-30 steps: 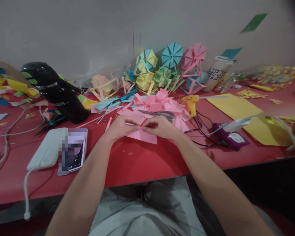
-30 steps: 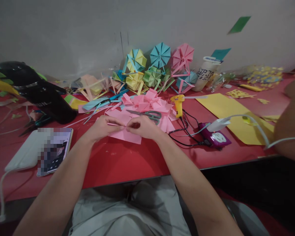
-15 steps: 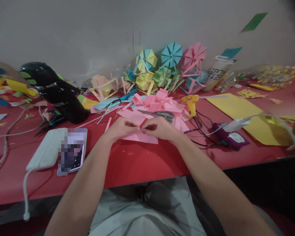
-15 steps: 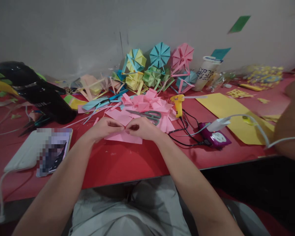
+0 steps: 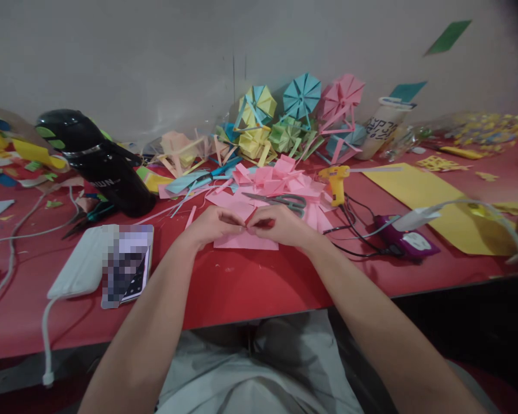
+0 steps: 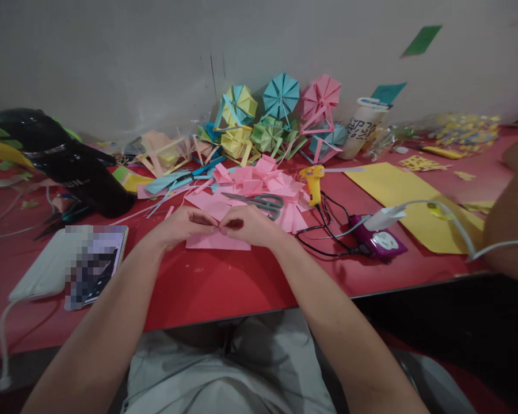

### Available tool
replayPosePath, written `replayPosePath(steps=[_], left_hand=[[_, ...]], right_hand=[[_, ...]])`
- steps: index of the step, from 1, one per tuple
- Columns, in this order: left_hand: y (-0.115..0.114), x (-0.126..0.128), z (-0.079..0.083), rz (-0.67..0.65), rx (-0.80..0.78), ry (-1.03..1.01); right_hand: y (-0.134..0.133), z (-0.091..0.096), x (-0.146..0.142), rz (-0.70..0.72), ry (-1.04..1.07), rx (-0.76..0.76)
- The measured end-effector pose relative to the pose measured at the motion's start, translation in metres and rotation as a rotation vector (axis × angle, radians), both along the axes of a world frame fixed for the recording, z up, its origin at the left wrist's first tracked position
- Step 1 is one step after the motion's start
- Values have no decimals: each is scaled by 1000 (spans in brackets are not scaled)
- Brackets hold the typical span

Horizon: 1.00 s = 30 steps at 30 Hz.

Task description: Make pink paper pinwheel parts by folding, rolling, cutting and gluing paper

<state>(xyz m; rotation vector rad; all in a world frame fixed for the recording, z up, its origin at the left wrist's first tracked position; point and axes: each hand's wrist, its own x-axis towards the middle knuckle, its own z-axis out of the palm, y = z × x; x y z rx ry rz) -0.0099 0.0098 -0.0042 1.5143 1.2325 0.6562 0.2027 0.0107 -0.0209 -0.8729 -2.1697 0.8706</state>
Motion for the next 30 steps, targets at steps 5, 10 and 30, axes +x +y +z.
replayPosePath(steps=[5, 10, 30], left_hand=[[0, 0, 0, -21, 49, -62], [-2, 5, 4, -33, 129, -110], [-1, 0, 4, -10, 204, -32]], right_hand=[[0, 3, 1, 5, 28, -87], [0, 5, 0, -23, 1, -117], [1, 7, 1, -106, 44, -160]])
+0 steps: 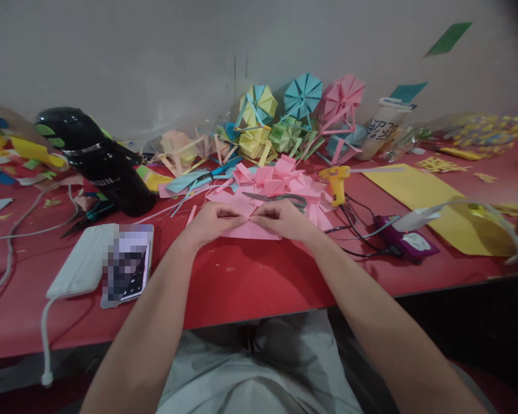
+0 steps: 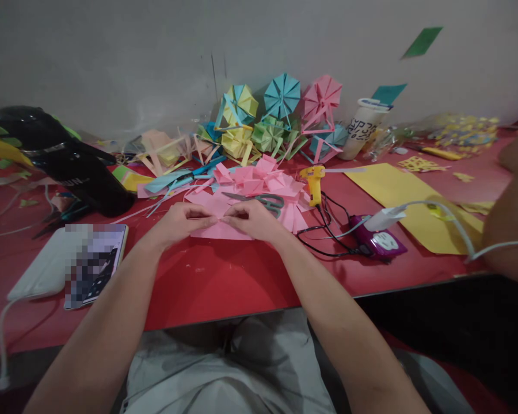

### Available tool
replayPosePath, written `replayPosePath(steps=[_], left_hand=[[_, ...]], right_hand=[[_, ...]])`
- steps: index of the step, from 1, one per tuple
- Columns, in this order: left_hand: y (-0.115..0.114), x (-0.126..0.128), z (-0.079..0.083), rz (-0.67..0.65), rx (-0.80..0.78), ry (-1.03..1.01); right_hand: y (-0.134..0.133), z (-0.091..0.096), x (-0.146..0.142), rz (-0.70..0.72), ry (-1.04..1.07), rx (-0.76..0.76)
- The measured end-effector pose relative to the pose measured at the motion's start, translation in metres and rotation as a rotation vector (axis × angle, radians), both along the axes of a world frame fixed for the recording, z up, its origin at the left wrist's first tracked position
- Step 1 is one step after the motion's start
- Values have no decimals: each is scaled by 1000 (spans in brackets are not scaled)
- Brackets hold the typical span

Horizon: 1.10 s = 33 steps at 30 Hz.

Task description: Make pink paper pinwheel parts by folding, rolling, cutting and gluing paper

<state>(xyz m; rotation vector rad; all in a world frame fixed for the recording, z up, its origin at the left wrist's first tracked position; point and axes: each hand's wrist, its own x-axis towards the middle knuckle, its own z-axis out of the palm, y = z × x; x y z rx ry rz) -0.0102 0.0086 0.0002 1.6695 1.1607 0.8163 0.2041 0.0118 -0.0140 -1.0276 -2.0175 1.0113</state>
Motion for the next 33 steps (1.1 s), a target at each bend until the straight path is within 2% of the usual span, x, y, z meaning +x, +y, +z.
replayPosePath(steps=[7, 13, 19, 33], left_hand=[[-2, 1, 3, 22, -29, 19], [-2, -2, 5, 29, 15, -10], [-1, -6, 5, 82, -103, -46], [0, -7, 4, 112, -125, -90]], right_hand=[[-1, 2, 0, 0, 33, -37], [1, 1, 1, -3, 34, -21], [2, 0, 2, -6, 35, -34], [1, 2, 3, 3, 59, -52]])
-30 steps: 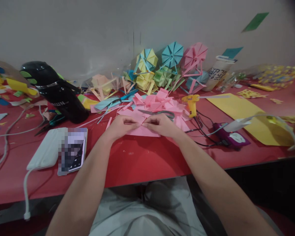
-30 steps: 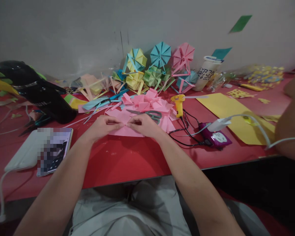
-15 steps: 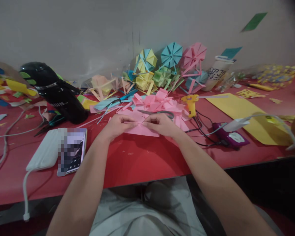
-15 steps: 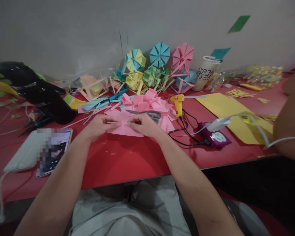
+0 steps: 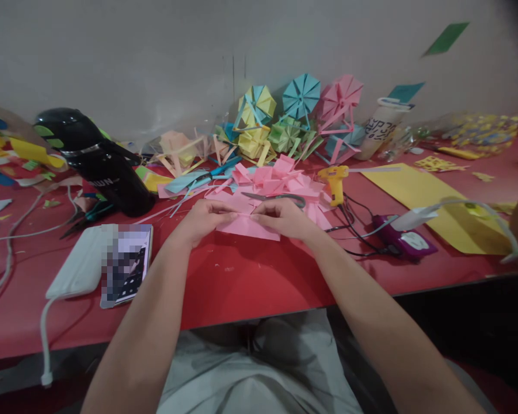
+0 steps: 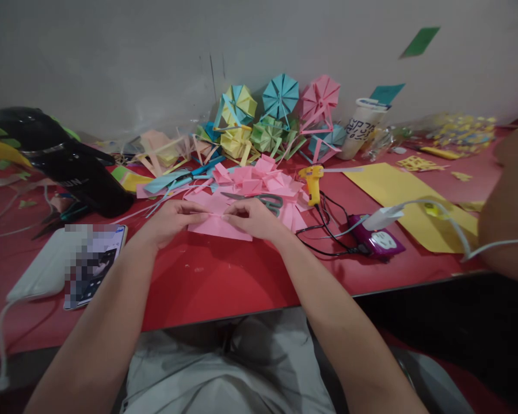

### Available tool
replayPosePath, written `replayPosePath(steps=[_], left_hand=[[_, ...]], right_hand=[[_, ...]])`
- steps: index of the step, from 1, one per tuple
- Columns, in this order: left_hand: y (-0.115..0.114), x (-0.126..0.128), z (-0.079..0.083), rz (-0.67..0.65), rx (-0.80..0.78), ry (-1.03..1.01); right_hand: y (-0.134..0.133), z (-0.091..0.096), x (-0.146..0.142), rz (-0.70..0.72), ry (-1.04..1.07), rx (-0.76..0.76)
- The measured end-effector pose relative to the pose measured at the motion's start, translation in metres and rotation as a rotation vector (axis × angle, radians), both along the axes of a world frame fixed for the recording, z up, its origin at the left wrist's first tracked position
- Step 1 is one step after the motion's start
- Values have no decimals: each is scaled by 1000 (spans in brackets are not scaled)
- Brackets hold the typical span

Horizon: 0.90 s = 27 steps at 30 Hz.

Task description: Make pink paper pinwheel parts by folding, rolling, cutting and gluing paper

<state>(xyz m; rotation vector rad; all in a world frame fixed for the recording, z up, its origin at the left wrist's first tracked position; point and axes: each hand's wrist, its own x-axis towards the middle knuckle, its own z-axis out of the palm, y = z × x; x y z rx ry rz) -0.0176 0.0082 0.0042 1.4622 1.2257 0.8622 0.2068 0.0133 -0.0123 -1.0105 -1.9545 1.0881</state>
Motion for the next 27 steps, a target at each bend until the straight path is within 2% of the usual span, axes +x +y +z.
replayPosePath(steps=[6, 13, 20, 27], left_hand=[[0, -6, 3, -10, -15, -15], [-1, -7, 8, 3, 45, 16], [1, -9, 6, 27, 87, 29], [2, -10, 5, 41, 95, 15]], right_hand=[[1, 1, 1, -33, 45, -39], [3, -1, 3, -76, 120, -191], [7, -7, 5, -168, 189, -228], [7, -6, 5, -136, 263, -313]])
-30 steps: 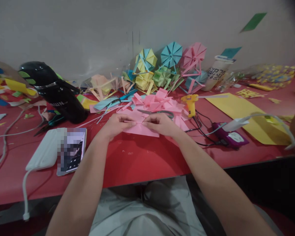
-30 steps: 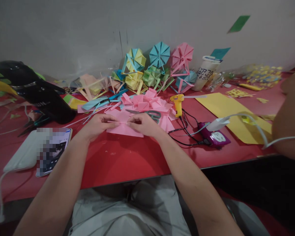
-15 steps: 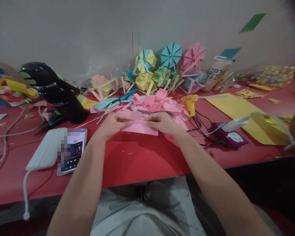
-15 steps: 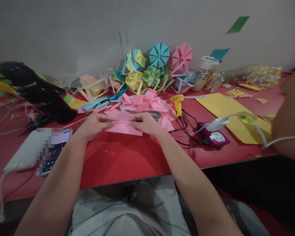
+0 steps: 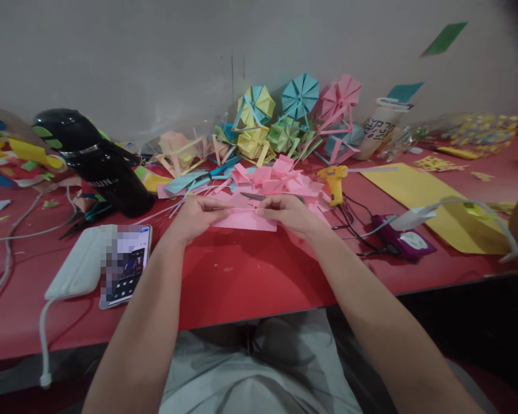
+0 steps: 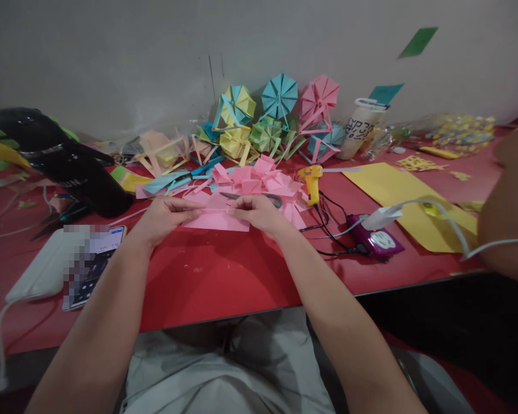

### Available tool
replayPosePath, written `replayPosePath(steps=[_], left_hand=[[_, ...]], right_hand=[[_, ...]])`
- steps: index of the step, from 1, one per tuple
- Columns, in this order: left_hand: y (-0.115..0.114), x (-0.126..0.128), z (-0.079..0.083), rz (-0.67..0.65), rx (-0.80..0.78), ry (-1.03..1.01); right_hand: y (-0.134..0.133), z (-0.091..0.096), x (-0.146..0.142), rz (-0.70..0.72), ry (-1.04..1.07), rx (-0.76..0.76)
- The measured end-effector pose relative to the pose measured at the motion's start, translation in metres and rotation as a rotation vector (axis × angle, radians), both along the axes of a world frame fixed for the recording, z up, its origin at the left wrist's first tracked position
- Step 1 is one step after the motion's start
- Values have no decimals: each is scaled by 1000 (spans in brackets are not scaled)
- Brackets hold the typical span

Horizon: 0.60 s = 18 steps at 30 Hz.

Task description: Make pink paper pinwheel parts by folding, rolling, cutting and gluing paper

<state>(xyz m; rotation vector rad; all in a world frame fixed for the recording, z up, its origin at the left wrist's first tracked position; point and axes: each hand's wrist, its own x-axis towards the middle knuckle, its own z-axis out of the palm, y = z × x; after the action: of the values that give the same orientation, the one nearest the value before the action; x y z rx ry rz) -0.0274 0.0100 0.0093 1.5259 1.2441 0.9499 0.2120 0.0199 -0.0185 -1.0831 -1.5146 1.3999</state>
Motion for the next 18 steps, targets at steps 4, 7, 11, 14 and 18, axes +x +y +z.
replayPosePath(steps=[4, 7, 11, 14, 18], left_hand=[[-1, 1, 1, 19, 2, -11], [-1, 1, 0, 27, -5, -18], [1, 1, -3, 75, -37, -51], [3, 2, -4, 132, -68, -77], [4, 3, -2, 167, -79, -85]], right_hand=[[2, -2, 1, -7, 49, -24], [3, -3, 2, -34, 22, 8], [3, -4, 2, -91, 13, 66], [4, -5, 2, -113, 15, 77], [3, -5, 3, -116, 7, 66]])
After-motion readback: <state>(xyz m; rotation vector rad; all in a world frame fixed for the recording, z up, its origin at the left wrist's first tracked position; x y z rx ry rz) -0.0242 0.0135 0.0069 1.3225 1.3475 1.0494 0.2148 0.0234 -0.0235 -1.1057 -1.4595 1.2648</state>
